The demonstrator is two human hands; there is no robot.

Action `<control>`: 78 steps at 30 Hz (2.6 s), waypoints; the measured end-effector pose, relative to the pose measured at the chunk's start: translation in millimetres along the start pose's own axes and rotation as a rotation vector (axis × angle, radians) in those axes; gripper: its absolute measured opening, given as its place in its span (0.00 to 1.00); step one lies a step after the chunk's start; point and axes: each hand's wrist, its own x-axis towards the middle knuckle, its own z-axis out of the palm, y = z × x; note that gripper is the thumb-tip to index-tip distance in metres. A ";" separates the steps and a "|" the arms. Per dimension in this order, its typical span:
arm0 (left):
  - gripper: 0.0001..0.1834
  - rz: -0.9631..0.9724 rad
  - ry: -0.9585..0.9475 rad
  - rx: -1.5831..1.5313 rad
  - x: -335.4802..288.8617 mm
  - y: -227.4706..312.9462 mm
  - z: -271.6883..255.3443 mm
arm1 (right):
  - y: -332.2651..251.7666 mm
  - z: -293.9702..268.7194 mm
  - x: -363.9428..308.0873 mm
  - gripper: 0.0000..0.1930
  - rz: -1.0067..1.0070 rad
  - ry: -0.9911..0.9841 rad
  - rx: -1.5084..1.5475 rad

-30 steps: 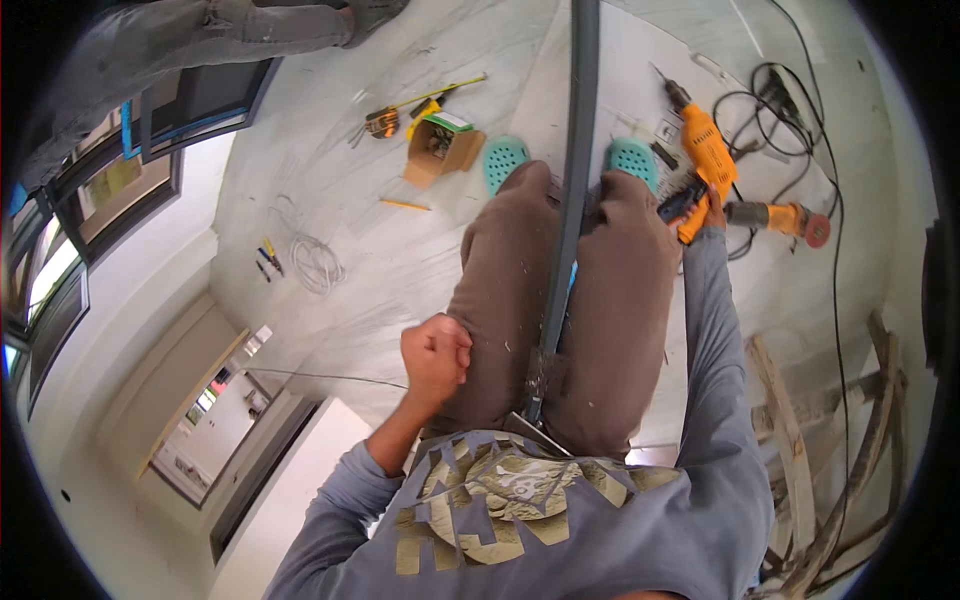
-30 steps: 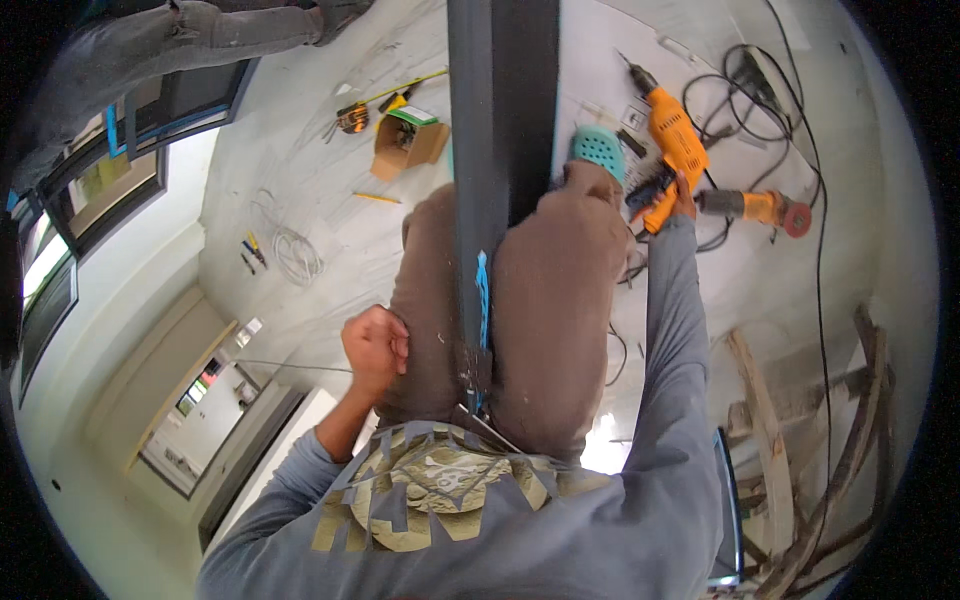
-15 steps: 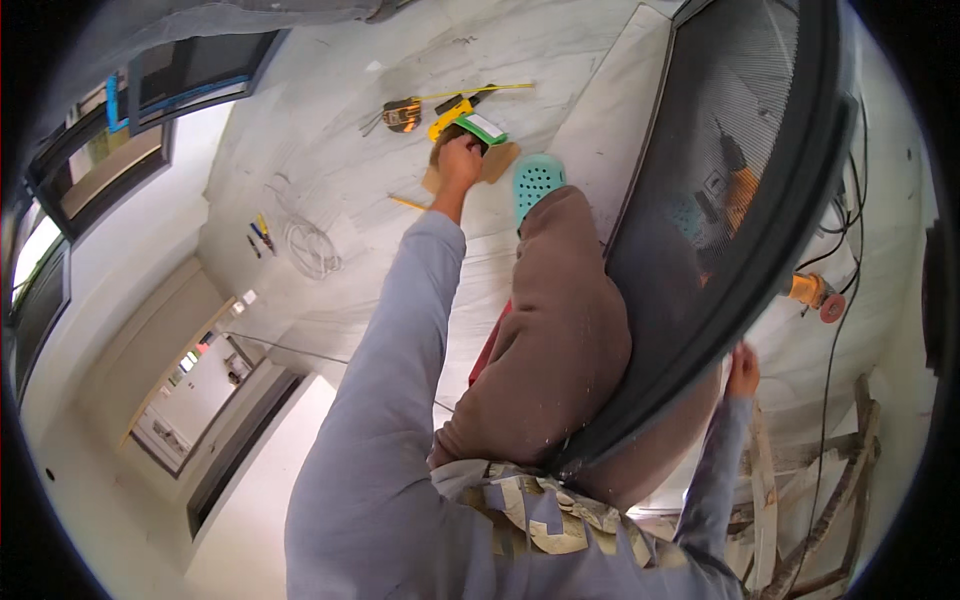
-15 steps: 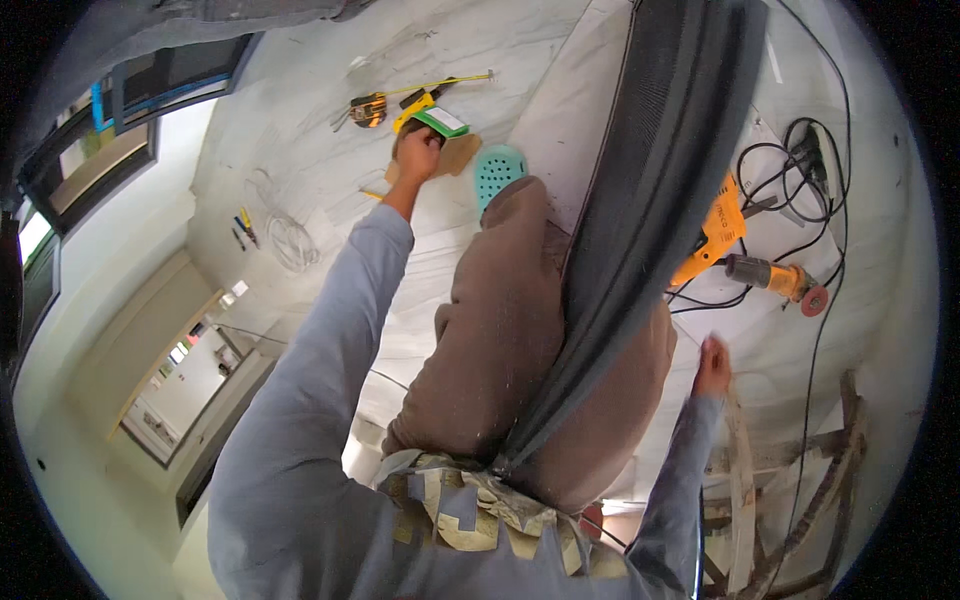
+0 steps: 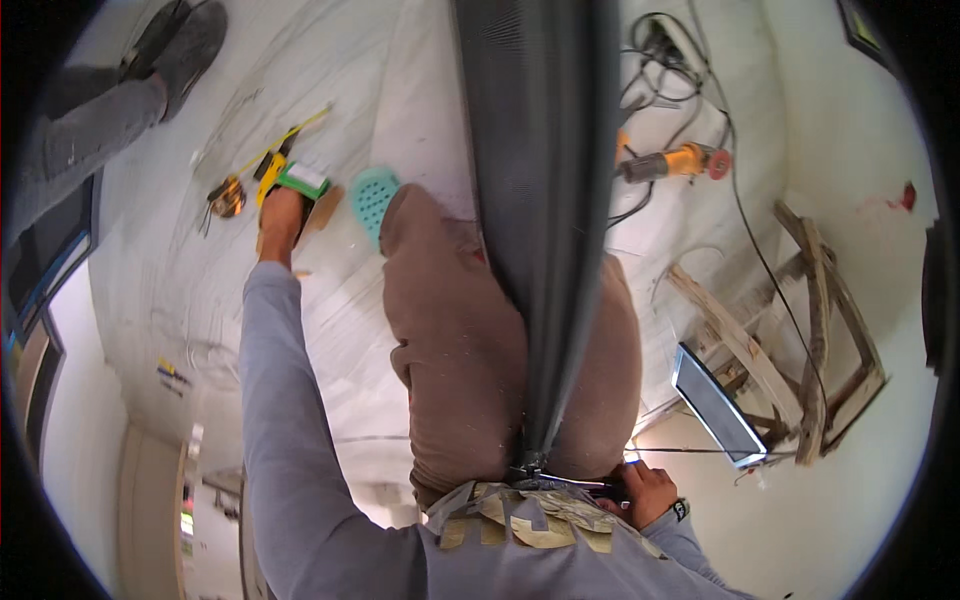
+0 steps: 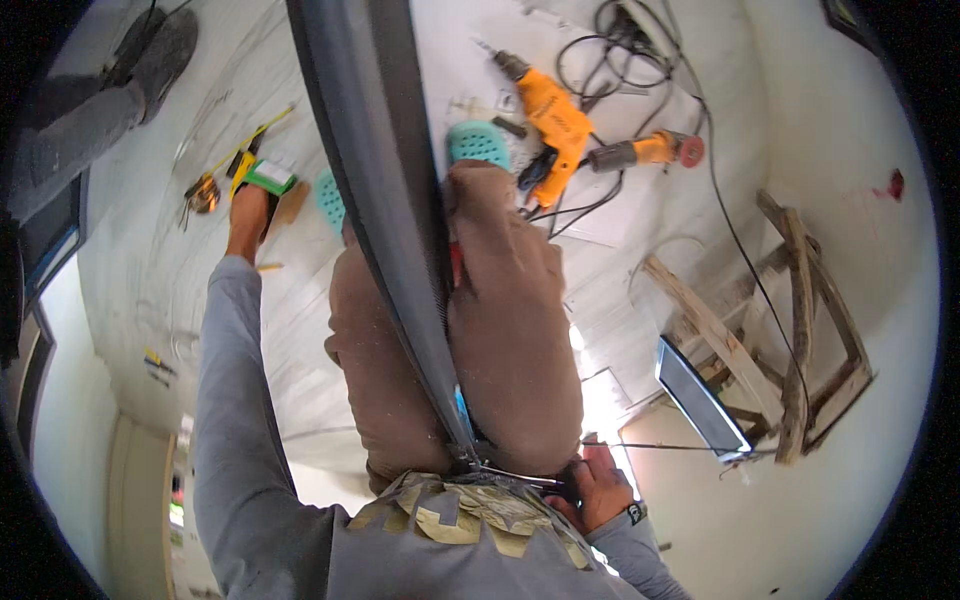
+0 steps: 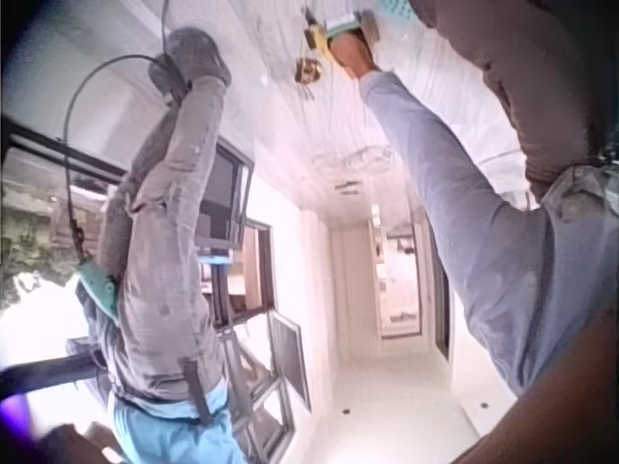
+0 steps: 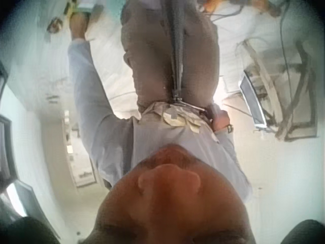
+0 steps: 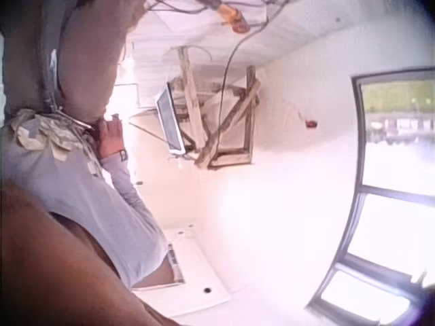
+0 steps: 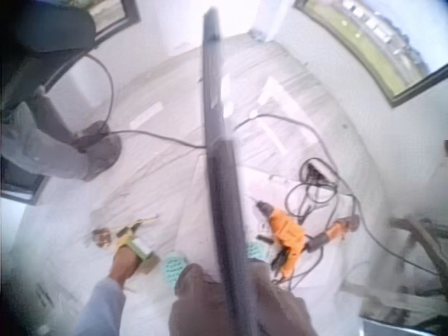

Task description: Drilling holes and using a rivet tool to attach components to a metal window or door frame.

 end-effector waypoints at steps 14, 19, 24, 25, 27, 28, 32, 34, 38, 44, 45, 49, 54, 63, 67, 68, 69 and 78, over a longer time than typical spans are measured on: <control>0.07 -0.073 0.537 -1.710 -142.3 30.6 -26.8 | 65.9 34.0 -40.8 0.25 -0.293 0.387 0.324; 0.09 0.154 0.435 -1.805 -288.4 101.0 -65.9 | 44.5 86.2 -19.3 0.29 -0.673 0.670 1.053; 0.10 0.187 0.408 -1.564 -398.9 182.1 -73.0 | 41.2 82.8 -11.7 0.15 -0.396 0.860 0.825; 0.10 0.106 0.404 -1.542 -407.1 193.4 -70.7 | 41.3 80.5 -11.3 0.15 -0.433 0.841 0.979; 0.10 0.139 0.532 -1.529 -417.0 204.3 -65.5 | 39.2 80.0 -10.2 0.19 -0.778 0.712 1.303; 0.10 0.150 0.588 -1.517 -419.4 208.6 -61.9 | 38.4 78.5 -6.8 0.25 -0.953 0.746 1.328; 0.12 0.170 0.674 -1.388 -425.1 209.4 -57.5 | 50.7 50.8 10.1 0.24 -0.467 1.355 1.170; 0.11 0.185 0.691 -1.328 -424.9 207.1 -59.2 | 60.5 31.6 10.8 0.23 -0.482 1.510 1.091; 0.10 0.140 0.677 -1.369 -418.0 203.7 -72.3 | 48.7 3.4 6.8 0.34 -1.604 0.884 1.454; 0.08 0.186 0.655 -1.664 -457.2 225.5 -121.2 | 35.1 15.7 -12.7 0.33 -1.242 -0.351 2.122; 0.07 0.282 0.506 -1.705 -472.6 239.4 -129.4 | 37.6 21.7 -12.0 0.30 -1.192 -0.374 2.131; 0.07 0.808 -0.189 -1.671 -528.2 312.5 -146.6 | 27.9 44.9 30.7 0.22 -0.748 0.735 1.399; 0.07 1.071 -0.517 -1.675 -527.9 346.7 -164.7 | 10.0 52.5 92.7 0.21 -0.915 1.256 1.446; 0.06 1.292 -0.530 -1.588 -526.1 417.2 -137.5 | 7.7 8.1 124.2 0.19 -0.686 1.859 1.218; 0.06 1.326 -0.469 -1.636 -516.2 427.1 -134.6 | 19.2 -2.1 120.1 0.19 -0.790 1.879 1.333; 0.06 1.305 -0.458 -1.655 -513.8 426.5 -138.9 | 20.6 -3.5 118.9 0.17 -0.725 1.850 1.394; 0.06 1.287 -0.446 -1.676 -511.9 426.1 -144.7 | 22.3 -3.3 116.7 0.15 -0.660 1.820 1.450; 0.06 1.269 0.393 -1.071 -507.9 410.6 -163.8 | 65.2 51.7 53.4 0.28 -0.844 0.789 1.595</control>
